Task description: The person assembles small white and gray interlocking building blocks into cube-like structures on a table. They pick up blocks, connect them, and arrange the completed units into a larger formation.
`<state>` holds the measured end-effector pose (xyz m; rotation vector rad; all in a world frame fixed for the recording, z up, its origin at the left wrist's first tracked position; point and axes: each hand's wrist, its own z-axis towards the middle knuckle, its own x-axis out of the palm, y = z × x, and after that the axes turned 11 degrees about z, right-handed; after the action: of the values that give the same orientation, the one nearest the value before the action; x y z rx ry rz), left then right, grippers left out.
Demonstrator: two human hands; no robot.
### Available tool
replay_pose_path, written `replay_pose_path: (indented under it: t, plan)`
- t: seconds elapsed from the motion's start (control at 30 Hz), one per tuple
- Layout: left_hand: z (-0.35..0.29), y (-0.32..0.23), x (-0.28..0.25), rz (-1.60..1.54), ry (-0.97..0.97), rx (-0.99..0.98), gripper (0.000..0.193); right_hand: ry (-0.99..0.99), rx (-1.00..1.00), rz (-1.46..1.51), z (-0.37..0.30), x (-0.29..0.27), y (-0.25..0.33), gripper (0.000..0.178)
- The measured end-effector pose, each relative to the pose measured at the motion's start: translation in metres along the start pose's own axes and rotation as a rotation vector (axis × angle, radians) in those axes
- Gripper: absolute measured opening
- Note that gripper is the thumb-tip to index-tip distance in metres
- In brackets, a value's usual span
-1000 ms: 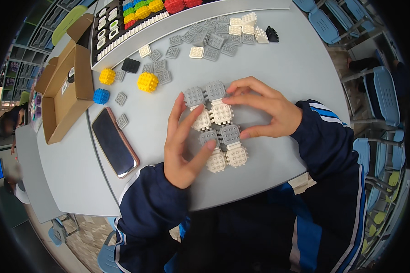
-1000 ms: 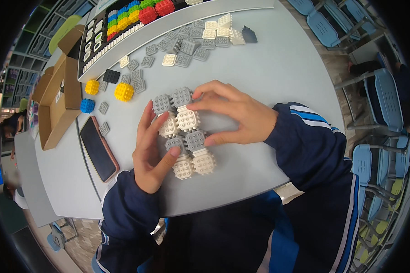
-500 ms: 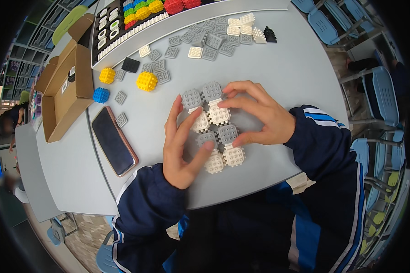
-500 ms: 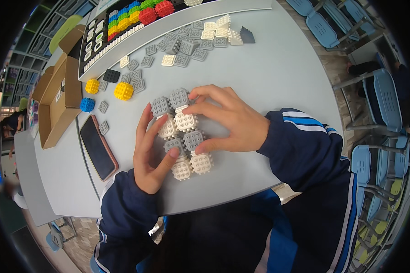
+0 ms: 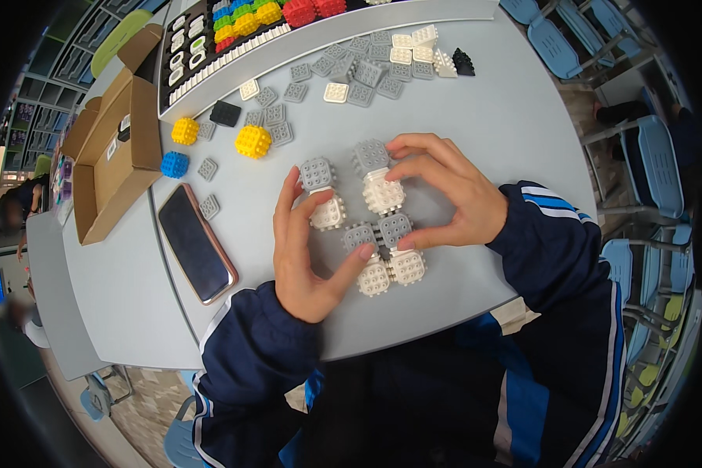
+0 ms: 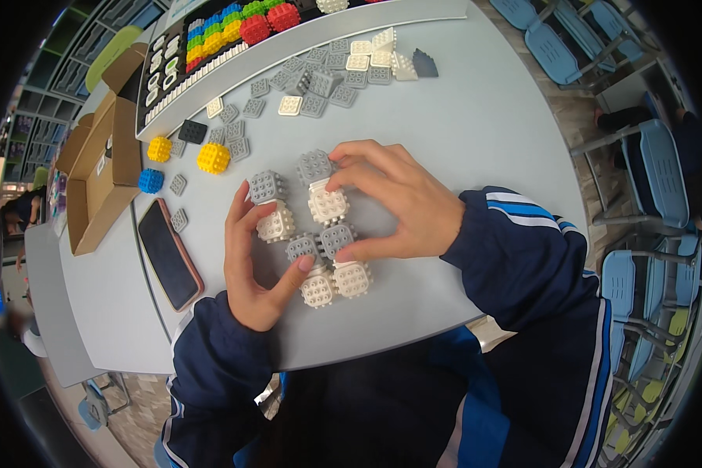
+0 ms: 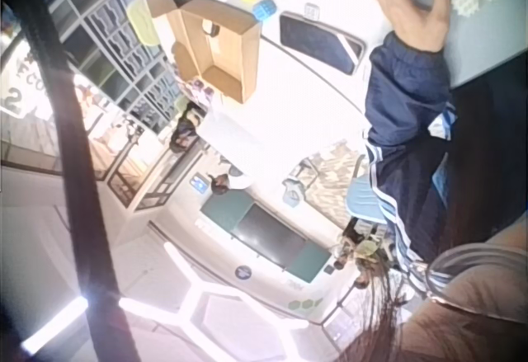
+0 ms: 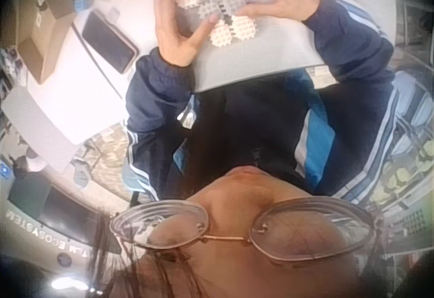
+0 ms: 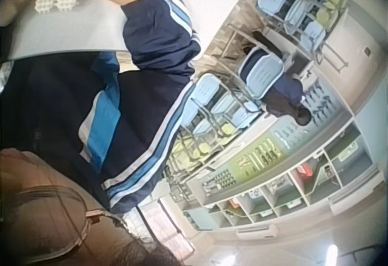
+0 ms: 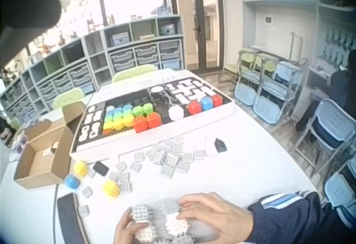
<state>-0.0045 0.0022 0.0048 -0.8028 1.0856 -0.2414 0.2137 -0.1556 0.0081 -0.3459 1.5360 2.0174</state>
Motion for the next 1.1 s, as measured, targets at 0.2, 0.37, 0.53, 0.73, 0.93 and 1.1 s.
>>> replay_pose_path:
  t: [0.2,0.37,0.53,0.73,0.93,1.1]
  plan:
    - [0.0,0.0,-0.001,0.078,-0.044,-0.008,0.069,0.026,0.035,-0.016,0.001,-0.005,0.002,0.075]
    - [0.0,0.002,-0.001,0.151,-0.083,-0.026,0.076,0.103,-0.061,-0.074,0.004,-0.006,0.0,0.084]
    - [0.006,0.003,-0.006,0.224,-0.119,0.011,0.053,0.129,-0.158,-0.24,0.006,0.0,0.0,0.082]
    - [0.007,0.005,-0.006,0.214,-0.168,0.055,0.047,0.015,-0.115,-0.163,0.005,-0.001,-0.004,0.067]
    - [0.006,0.001,-0.006,0.154,-0.155,-0.057,0.044,-0.069,-0.085,-0.162,0.004,-0.002,-0.005,0.059]
    - [0.005,0.002,-0.01,0.18,-0.157,-0.084,0.045,-0.047,0.065,-0.137,0.001,-0.003,0.002,0.066]
